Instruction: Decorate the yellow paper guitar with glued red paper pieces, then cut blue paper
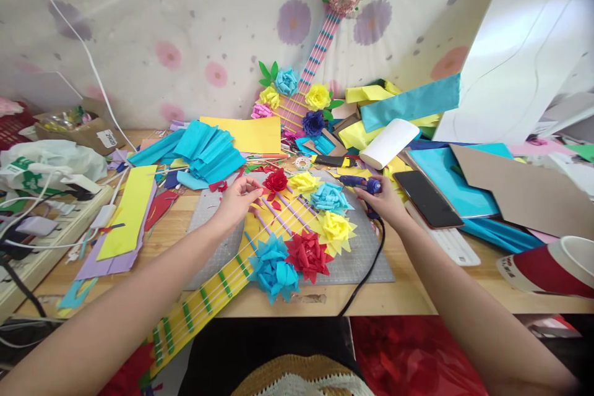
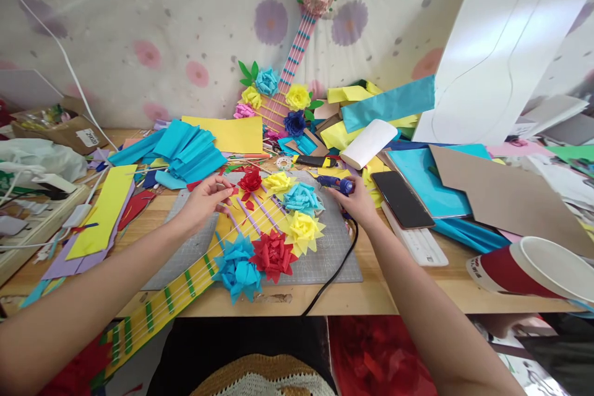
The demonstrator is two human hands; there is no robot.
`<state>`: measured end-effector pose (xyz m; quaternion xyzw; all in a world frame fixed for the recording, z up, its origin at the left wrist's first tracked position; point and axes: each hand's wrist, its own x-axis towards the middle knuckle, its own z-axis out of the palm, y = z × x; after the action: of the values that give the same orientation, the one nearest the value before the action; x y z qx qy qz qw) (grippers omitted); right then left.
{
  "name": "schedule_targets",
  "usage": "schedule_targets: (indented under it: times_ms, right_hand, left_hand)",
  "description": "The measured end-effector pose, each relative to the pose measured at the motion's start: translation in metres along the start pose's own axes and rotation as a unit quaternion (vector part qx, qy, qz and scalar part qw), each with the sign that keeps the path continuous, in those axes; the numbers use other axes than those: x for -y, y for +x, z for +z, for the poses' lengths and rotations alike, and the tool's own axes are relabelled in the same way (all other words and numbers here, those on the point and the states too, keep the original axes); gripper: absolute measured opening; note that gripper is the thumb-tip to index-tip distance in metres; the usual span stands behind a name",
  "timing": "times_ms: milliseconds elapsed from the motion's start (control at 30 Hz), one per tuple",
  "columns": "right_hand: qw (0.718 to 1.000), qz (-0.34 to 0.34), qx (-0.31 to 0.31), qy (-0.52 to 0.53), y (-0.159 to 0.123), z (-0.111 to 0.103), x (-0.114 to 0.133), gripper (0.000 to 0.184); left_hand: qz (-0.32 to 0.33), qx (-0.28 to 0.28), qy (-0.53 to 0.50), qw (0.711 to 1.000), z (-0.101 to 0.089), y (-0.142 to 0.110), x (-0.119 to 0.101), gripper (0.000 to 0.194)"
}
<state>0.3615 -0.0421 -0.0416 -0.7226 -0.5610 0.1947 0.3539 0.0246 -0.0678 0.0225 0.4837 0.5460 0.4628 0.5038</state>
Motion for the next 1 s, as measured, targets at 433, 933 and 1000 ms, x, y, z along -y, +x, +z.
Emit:
schedule_targets:
  times_ms: [433, 933, 1000]
  right_hand:
    - [0.977, -0.188, -0.05, 0.088, -0.005, -0.02, 0.105, 0.03]
    - [0.814, -0.495, 0.27, -0.14, -0.006, 0.053, 0.178, 0.021]
    - [0.803, -0.501, 0.278, -0.166, -0.007, 0.065, 0.183, 0.025]
  left_hand:
    - [0.019, 0.0, 0.03, 0.999, -0.007, 0.01, -0.01, 0.039]
    - [-0.071, -0.015, -0.005, 0.997, -0.01, 0.012, 0.008, 0.008]
    - [-0.074, -0.022, -0.014, 0.997, -0.012, 0.011, 0.006, 0.009]
